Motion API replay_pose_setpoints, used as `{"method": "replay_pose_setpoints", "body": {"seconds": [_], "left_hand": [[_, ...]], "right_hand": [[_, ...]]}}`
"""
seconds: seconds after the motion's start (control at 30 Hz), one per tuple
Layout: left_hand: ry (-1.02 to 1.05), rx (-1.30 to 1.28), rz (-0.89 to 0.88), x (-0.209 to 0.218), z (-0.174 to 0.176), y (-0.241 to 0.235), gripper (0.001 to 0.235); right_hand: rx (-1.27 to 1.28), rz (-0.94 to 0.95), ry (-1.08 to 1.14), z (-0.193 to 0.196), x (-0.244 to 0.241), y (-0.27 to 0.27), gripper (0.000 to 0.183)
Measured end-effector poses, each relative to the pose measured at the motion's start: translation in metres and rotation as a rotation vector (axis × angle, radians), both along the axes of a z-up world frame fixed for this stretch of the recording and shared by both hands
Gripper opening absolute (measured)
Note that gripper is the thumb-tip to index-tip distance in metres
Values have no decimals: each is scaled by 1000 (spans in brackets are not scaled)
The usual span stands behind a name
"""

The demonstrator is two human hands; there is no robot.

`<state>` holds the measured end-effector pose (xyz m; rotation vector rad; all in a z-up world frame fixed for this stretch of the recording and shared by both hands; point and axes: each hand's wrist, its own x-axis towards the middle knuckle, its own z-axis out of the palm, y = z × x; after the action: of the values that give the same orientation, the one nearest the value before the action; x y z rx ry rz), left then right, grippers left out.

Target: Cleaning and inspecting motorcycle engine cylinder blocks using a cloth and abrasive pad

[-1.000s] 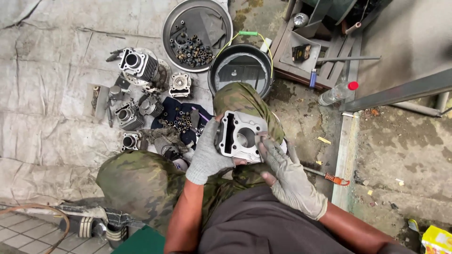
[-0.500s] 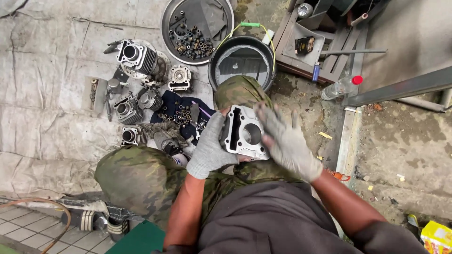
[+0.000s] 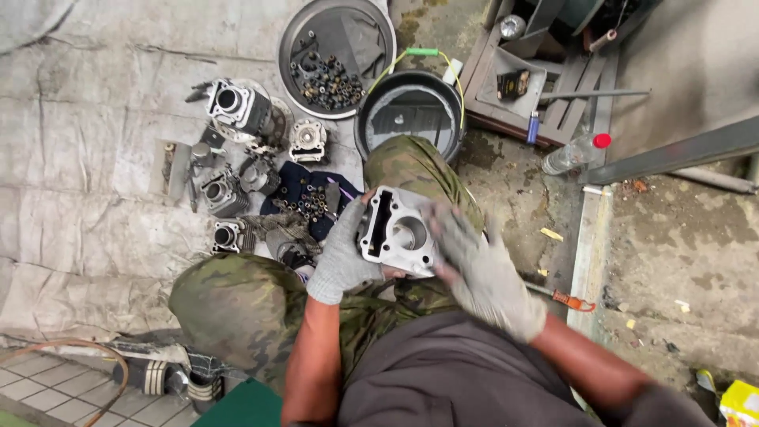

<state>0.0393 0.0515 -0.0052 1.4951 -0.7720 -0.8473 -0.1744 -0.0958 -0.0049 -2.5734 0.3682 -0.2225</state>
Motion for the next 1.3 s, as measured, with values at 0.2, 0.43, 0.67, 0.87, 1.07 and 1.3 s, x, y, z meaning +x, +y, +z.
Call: {"method": "replay_pose_setpoints", "body": {"seconds": [0.2,0.43,0.67,0.87,1.07,1.3], "left_hand": [[32,-18,-32,-2,7,-1,127],[16,-28,-75,11,1,2,124],[239,-25,-51,5,14,-11,130],[418,-91,52,6,-5,-14,138],[430,-77,103,-4,-7,-15,129],[401,-84,88,-6,-11,-12,125]], "right_hand": [[-40,14,77,-11,-4,-7,66],[-54,19,-90,-7,-21,13,63],[11,61,-210,-17,6,2,67],[-186,189,-217,-17,-23,47,66],[-424,170,-185,-78,-31,48,64],[-335,71,-516,-61,-15,24,49]]}}
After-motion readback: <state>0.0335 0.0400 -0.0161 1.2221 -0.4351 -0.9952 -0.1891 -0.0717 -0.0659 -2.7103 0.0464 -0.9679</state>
